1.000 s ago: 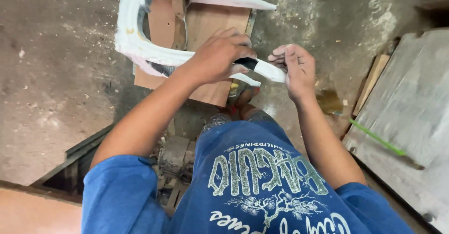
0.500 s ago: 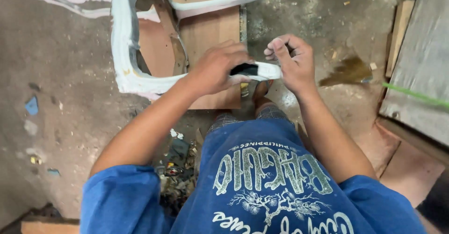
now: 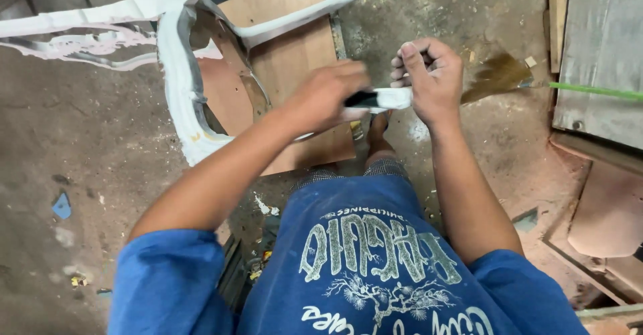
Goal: The person sands the legs of a white wooden chair using a sanding block. They switch between different sanding blocks and continue sanding various parts of the chair legs.
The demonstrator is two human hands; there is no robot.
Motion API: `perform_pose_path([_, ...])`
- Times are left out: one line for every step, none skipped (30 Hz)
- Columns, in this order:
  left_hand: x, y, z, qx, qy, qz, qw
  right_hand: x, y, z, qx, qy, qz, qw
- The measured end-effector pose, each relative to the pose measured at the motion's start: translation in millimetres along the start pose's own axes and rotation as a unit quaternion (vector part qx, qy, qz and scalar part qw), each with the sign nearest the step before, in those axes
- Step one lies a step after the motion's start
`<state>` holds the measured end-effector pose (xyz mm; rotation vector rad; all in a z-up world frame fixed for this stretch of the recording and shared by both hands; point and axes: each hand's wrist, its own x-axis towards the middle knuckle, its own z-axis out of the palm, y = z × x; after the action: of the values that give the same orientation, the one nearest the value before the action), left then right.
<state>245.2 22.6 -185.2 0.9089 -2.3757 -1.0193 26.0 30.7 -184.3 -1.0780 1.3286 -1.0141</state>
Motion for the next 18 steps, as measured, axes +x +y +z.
perform_pose_path([4.1,3.7,0.5,0.001,0.000,0.001,1.000,0.2,1.4,0.4,0.000,0.001,-0.002,1.000])
perform_pose_path([8.8,7.4,1.3,-0.002,0.000,0.017,1.000,0.8,2.8,0.2,-0.002,0.008,0.000,1.000])
perform_pose_path([12.9,12.4,3.8,-0.006,-0.002,0.031,1.000,-0.9,5.2,-1.0,-0.003,0.015,0.005,1.000])
perform_pose_path([4.9,6.5,-2.6,-0.007,-0.004,0.031,0.999,0.3,3.8,-1.6,-0.002,0.017,0.006,1.000])
perform_pose_path([-3.9,1.3,-7.9,0.011,-0.022,-0.002,1.000,-0.4,3.1,-2.6,-0.005,0.006,-0.004,1.000])
perform_pose_path([-12.3,-3.8,-13.2,0.029,-0.041,-0.035,0.998,-0.9,2.2,-3.8,-0.007,-0.005,-0.015,1.000])
perform_pose_path([-10.7,-3.2,-14.6,0.029,-0.043,-0.031,0.998,-0.3,1.0,-2.4,-0.007,0.000,-0.016,1.000])
perform_pose_path([-9.5,-2.5,-16.2,0.017,-0.038,-0.019,0.999,0.2,-0.4,-0.6,-0.010,0.009,-0.010,1.000])
perform_pose_path([-11.8,0.6,-16.1,0.002,-0.032,-0.011,0.999,-2.1,-1.6,1.6,-0.013,0.015,-0.001,1.000])
perform_pose_path([-3.0,2.9,-5.6,0.000,-0.033,-0.011,0.999,-3.7,-2.2,1.0,-0.014,0.015,0.001,1.000])
perform_pose_path([6.2,3.3,2.9,-0.017,-0.013,0.002,1.000,-2.4,-3.0,1.9,-0.018,0.013,-0.010,1.000])
perform_pose_path([15.8,3.7,11.1,-0.034,0.006,0.015,0.999,-0.9,-4.0,2.7,-0.022,0.012,-0.020,0.999])
perform_pose_path([10.4,3.9,2.9,-0.033,0.007,0.014,0.999,0.5,-3.4,2.0,-0.022,0.010,-0.021,0.999])
perform_pose_path([5.4,4.1,-4.8,-0.014,-0.015,-0.003,1.000,2.0,-2.6,0.8,-0.016,0.008,-0.015,1.000])
perform_pose_path([-2.9,5.8,-11.1,0.002,-0.040,-0.023,0.999,0.0,-0.3,0.6,-0.010,0.005,-0.004,1.000])
perform_pose_path([-18.8,5.6,-16.3,0.001,-0.042,-0.027,0.999,-3.1,3.5,-0.6,-0.008,0.003,0.000,1.000])
perform_pose_path([-30.7,2.9,-24.3,0.072,-0.050,-0.030,0.996,-1.9,6.1,-2.1,-0.016,0.002,-0.005,1.000])
perform_pose_path([-42.6,0.1,-32.4,0.142,-0.057,-0.034,0.988,-0.7,8.6,-3.5,-0.025,0.002,-0.010,1.000])
